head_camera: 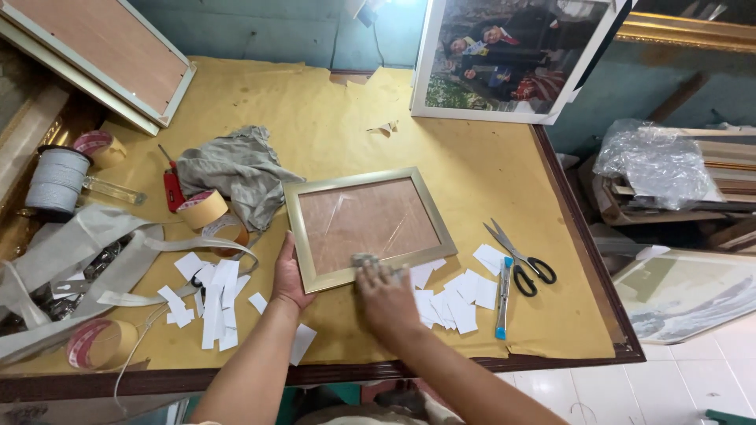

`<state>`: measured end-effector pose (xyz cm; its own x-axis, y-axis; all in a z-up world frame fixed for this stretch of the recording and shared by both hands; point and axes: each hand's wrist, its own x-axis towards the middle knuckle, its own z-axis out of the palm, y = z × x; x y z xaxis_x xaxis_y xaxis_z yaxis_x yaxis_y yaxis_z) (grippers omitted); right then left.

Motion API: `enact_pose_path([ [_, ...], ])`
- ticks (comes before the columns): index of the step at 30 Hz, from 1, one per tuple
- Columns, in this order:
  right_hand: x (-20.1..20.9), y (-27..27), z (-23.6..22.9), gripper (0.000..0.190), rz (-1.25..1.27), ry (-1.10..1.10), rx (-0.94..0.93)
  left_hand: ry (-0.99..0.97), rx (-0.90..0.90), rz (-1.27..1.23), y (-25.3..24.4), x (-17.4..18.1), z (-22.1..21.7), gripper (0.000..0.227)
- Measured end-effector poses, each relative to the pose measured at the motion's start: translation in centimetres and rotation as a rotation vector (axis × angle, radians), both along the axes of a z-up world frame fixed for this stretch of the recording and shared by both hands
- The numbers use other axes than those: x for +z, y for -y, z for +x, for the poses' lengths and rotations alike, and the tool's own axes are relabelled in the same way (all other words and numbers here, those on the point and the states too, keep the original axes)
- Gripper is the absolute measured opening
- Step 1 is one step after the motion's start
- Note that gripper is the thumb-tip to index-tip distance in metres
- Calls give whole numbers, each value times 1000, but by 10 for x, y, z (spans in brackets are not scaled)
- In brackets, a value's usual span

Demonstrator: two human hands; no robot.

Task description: Cleaning the glass of a picture frame with a cloth and securing the backing with a point driver.

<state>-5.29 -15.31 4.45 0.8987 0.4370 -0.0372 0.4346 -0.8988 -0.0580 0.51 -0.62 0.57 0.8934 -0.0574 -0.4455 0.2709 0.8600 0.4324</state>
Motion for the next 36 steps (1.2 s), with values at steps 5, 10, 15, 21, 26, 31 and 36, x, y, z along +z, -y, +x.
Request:
enact_pose_path([
  [5, -6, -44, -16, 42, 129, 79, 211, -38, -2, 16, -10, -35, 9, 45],
  [10, 2, -14, 0, 39, 102, 61, 154, -14, -7, -7, -9, -34, 13, 45],
  [15, -32, 84, 42, 55, -240, -118, -312, -2, -21, -21, -2, -4, 3, 48],
  [21, -32, 83, 43, 52, -245, -7, -337, -18, -35, 4, -4, -5, 6, 44],
  [26, -7, -29, 31, 59, -39, -36, -28, -31, -127, -81, -13, -30, 14, 46],
  [31, 21, -54, 41, 56, 110, -323, 118, -35, -176, -108, -14, -23, 12, 62],
  [36, 36, 9, 91, 69, -3, -351, -223, -86, -80, -12, -5, -2, 7, 47],
])
